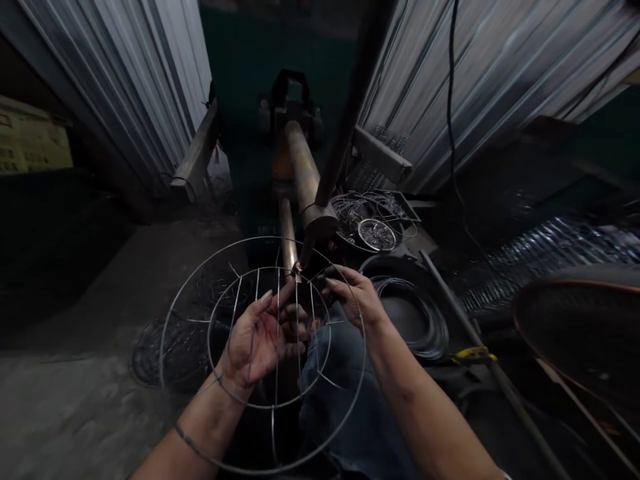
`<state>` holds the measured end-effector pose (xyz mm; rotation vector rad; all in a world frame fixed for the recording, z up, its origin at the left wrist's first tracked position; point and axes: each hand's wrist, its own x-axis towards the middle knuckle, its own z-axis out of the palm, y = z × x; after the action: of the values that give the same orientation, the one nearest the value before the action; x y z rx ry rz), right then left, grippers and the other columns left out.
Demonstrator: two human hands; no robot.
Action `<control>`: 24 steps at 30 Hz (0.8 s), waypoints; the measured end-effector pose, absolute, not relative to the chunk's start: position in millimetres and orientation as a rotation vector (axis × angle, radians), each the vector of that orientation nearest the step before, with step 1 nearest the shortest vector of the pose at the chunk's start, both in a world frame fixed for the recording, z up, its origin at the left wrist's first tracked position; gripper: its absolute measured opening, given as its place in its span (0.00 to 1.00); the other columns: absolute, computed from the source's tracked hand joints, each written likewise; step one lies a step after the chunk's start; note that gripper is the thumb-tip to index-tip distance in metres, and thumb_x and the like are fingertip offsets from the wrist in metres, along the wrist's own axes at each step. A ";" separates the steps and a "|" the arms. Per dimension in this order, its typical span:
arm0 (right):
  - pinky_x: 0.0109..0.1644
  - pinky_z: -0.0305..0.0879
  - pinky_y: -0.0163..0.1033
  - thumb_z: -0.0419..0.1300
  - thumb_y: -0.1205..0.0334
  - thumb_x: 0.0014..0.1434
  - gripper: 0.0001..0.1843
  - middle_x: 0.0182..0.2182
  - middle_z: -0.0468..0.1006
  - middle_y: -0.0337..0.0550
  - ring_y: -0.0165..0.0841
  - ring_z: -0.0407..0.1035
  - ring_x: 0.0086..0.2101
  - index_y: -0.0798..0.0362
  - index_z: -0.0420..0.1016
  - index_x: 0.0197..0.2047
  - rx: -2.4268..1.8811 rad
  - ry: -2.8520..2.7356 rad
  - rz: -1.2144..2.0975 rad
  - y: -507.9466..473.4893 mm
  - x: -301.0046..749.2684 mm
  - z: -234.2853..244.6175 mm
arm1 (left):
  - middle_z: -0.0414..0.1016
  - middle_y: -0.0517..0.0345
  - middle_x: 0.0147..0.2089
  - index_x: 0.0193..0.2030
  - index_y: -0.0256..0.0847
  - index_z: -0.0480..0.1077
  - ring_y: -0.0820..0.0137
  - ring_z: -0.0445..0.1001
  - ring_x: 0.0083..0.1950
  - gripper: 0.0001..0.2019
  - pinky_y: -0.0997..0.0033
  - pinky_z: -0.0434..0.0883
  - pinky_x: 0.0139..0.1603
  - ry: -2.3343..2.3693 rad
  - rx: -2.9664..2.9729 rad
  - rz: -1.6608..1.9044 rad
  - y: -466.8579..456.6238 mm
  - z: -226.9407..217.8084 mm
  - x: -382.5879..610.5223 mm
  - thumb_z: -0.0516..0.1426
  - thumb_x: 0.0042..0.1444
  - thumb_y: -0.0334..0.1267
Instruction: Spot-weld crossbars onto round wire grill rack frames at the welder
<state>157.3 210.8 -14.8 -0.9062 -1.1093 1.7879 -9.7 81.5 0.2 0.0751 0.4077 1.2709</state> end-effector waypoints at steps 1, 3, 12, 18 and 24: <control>0.28 0.65 0.32 0.75 0.60 0.36 0.19 0.27 0.77 0.40 0.28 0.68 0.24 0.54 0.80 0.34 -0.870 -1.115 1.758 213.7 147.2 -14.8 | 0.73 0.48 0.43 0.65 0.41 0.59 0.60 0.74 0.39 0.24 0.56 0.72 0.38 0.418 0.084 1.269 82.0 0.4 -10.6 0.48 0.64 0.43; 0.28 0.64 0.31 0.74 0.60 0.39 0.15 0.26 0.76 0.38 0.26 0.67 0.24 0.54 0.80 0.33 -0.813 -1.124 1.702 216.7 132.8 -15.8 | 0.73 0.48 0.45 0.64 0.41 0.61 0.61 0.73 0.39 0.23 0.56 0.72 0.38 0.416 0.114 1.278 82.4 0.7 -13.3 0.49 0.63 0.44; 0.25 0.60 0.31 0.69 0.57 0.45 0.10 0.23 0.73 0.36 0.26 0.63 0.22 0.53 0.79 0.29 -0.878 -1.191 1.435 210.9 114.2 -10.3 | 0.71 0.47 0.45 0.62 0.40 0.63 0.61 0.72 0.39 0.24 0.56 0.73 0.37 0.442 0.180 1.232 86.8 3.7 -26.3 0.51 0.61 0.46; 0.35 0.66 0.37 0.71 0.56 0.41 0.11 0.25 0.75 0.37 0.31 0.67 0.28 0.52 0.79 0.27 -0.874 -1.200 1.271 210.2 104.8 -3.4 | 0.71 0.47 0.45 0.62 0.40 0.63 0.62 0.72 0.38 0.24 0.58 0.73 0.36 0.424 0.188 1.240 87.6 5.4 -31.2 0.51 0.61 0.45; 0.37 0.68 0.39 0.70 0.54 0.42 0.11 0.26 0.76 0.37 0.33 0.68 0.30 0.50 0.80 0.28 -0.829 -1.258 1.196 218.9 100.1 -5.9 | 0.71 0.46 0.44 0.61 0.39 0.64 0.61 0.72 0.38 0.24 0.56 0.72 0.37 0.389 0.164 1.242 90.5 3.8 -36.4 0.50 0.61 0.46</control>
<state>100.1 218.9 -5.9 -0.8294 -1.2583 1.1963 -36.4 90.5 3.8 0.1643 0.3891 1.2420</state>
